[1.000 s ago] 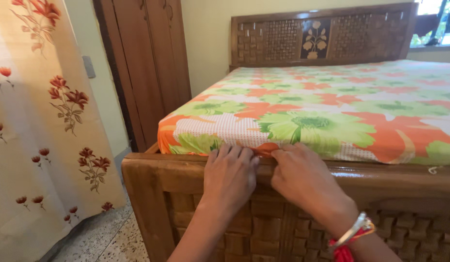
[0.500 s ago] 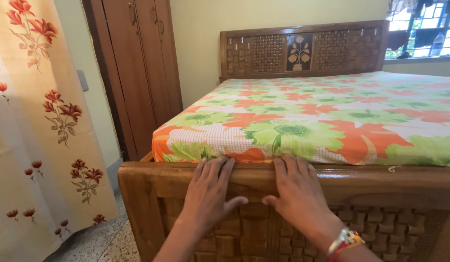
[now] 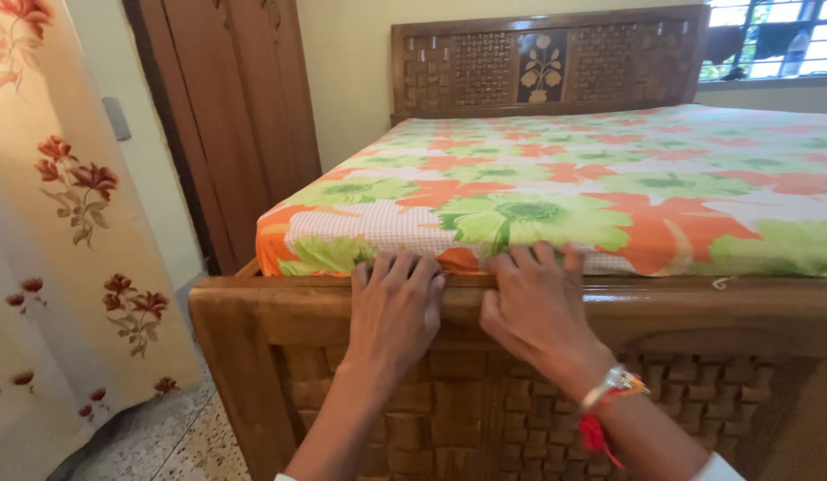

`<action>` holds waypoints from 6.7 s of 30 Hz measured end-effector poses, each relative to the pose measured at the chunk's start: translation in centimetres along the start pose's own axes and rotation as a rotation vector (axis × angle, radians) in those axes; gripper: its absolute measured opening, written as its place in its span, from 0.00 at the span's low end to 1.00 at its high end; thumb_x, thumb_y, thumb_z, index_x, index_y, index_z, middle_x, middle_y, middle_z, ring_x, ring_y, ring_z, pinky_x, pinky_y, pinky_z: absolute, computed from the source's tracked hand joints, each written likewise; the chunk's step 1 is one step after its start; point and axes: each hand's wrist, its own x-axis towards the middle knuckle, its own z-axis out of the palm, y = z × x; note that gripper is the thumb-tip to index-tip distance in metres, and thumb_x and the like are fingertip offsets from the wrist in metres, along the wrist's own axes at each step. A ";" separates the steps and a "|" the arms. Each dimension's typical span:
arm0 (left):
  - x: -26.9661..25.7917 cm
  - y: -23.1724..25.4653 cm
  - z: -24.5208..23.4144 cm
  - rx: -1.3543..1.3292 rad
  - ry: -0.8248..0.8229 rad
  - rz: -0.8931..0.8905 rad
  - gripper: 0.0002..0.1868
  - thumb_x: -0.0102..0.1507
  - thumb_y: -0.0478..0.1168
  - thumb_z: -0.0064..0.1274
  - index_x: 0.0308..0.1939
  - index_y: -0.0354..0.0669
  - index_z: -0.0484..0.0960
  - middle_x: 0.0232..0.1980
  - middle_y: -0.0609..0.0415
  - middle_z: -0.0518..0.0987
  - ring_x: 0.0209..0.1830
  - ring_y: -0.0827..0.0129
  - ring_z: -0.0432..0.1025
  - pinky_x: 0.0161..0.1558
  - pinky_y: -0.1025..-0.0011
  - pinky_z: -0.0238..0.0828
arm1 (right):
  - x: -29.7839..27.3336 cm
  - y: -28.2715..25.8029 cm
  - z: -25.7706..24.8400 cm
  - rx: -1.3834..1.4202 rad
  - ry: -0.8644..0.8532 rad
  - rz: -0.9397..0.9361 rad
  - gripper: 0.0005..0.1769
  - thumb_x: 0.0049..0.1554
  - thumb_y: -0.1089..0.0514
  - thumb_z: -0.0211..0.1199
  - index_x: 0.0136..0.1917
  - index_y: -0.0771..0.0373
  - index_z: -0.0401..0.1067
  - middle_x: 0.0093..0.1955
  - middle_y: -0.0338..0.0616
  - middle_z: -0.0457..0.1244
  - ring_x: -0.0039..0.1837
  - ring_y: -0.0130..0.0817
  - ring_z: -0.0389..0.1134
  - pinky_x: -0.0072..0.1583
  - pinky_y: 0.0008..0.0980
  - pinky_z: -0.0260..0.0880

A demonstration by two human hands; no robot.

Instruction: The person tucks the edges of a floral bedsheet into a wooden bed frame, smooths the sheet by hand, and then places pillows and a bundle of clothes onto the bed.

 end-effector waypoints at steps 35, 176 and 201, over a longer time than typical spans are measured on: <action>2.9 7.8 3.5 -0.180 0.030 -0.002 0.08 0.62 0.43 0.54 0.36 0.43 0.83 0.42 0.48 0.81 0.52 0.52 0.71 0.48 0.54 0.67 | -2.0 5.7 -0.6 0.013 0.134 -0.045 0.20 0.37 0.63 0.66 0.46 0.59 0.76 0.47 0.46 0.66 0.57 0.46 0.65 0.58 0.49 0.57; 18.7 -16.8 9.3 0.248 -0.827 -0.560 0.41 0.67 0.68 0.32 0.80 0.58 0.50 0.85 0.59 0.43 0.84 0.51 0.41 0.74 0.31 0.32 | 16.1 24.2 15.5 -0.015 -0.722 0.389 0.37 0.63 0.33 0.39 0.78 0.53 0.53 0.83 0.40 0.49 0.83 0.39 0.49 0.75 0.64 0.49; 46.6 -2.3 12.8 -0.123 -1.104 -0.456 0.42 0.61 0.56 0.57 0.74 0.47 0.58 0.76 0.43 0.61 0.75 0.50 0.58 0.66 0.43 0.57 | 36.5 28.3 -1.9 0.475 -0.936 0.343 0.40 0.59 0.38 0.53 0.80 0.46 0.48 0.81 0.43 0.48 0.79 0.47 0.52 0.72 0.55 0.55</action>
